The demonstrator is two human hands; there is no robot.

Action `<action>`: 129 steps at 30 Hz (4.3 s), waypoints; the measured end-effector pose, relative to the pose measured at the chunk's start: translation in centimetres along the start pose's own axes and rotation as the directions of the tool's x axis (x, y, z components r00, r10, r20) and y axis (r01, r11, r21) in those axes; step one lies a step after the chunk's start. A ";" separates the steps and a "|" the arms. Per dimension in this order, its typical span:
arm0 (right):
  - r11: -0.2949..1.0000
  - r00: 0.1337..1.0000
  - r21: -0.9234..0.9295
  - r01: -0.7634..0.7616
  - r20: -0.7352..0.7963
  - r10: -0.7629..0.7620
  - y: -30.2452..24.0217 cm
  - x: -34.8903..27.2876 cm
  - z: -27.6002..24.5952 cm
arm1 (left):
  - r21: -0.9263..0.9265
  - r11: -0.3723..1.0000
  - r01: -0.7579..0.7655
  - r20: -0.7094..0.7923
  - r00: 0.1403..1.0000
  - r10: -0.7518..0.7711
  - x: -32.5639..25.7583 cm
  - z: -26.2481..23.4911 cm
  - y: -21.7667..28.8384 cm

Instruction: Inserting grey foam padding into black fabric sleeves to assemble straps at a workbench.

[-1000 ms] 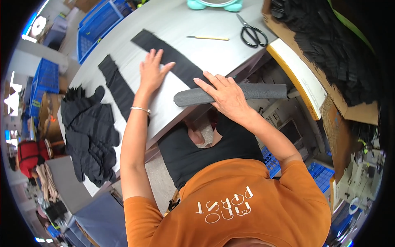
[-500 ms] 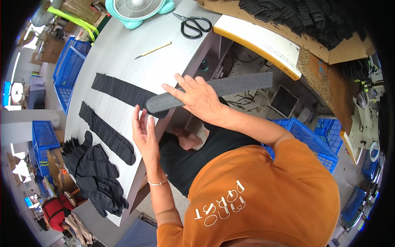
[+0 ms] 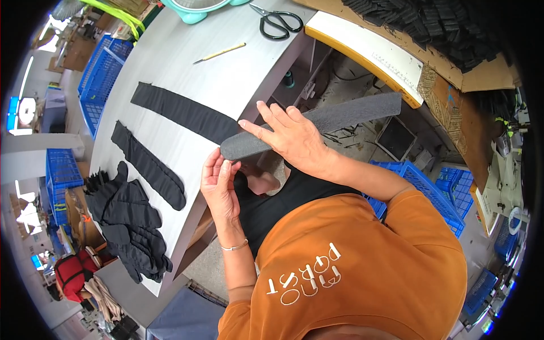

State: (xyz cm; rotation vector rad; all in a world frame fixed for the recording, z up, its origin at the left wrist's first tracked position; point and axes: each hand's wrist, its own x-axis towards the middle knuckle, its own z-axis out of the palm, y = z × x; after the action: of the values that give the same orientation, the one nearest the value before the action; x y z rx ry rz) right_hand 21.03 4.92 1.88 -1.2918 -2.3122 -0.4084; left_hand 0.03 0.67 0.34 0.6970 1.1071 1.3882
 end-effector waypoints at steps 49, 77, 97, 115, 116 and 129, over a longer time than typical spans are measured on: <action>0.430 0.845 0.733 -0.527 0.507 0.170 -2.6 6.3 1.9 | -0.052 0.999 -0.012 -0.039 0.999 0.010 3.0 -0.4 2.2; 0.278 0.856 0.810 -0.517 0.488 0.171 -5.3 5.9 2.2 | -0.024 0.998 -0.061 -0.119 0.991 0.058 0.7 -0.5 2.3; 0.142 0.842 0.832 -0.536 0.539 0.022 -3.6 5.7 1.7 | -0.267 0.900 0.345 0.207 0.933 -0.296 1.8 -2.8 1.3; 0.042 0.748 0.747 -0.664 0.662 0.053 -3.9 4.4 0.6 | 0.072 0.993 0.091 0.171 0.980 -0.102 -0.5 -1.4 1.1; 0.041 0.747 0.746 -0.664 0.662 0.053 -4.0 4.5 0.5 | 0.066 0.997 0.049 0.169 0.984 -0.060 -0.5 -1.5 0.9; 0.035 0.741 0.746 -0.665 0.665 -0.094 -3.4 4.1 1.1 | 0.240 0.970 0.039 0.189 0.978 -0.086 -0.6 -2.0 0.0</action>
State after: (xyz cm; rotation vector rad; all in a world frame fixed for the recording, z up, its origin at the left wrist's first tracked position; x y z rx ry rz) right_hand 15.99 6.61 2.98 -1.0418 -1.6763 1.7435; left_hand -1.69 -0.38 -0.24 0.9427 1.1341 1.1169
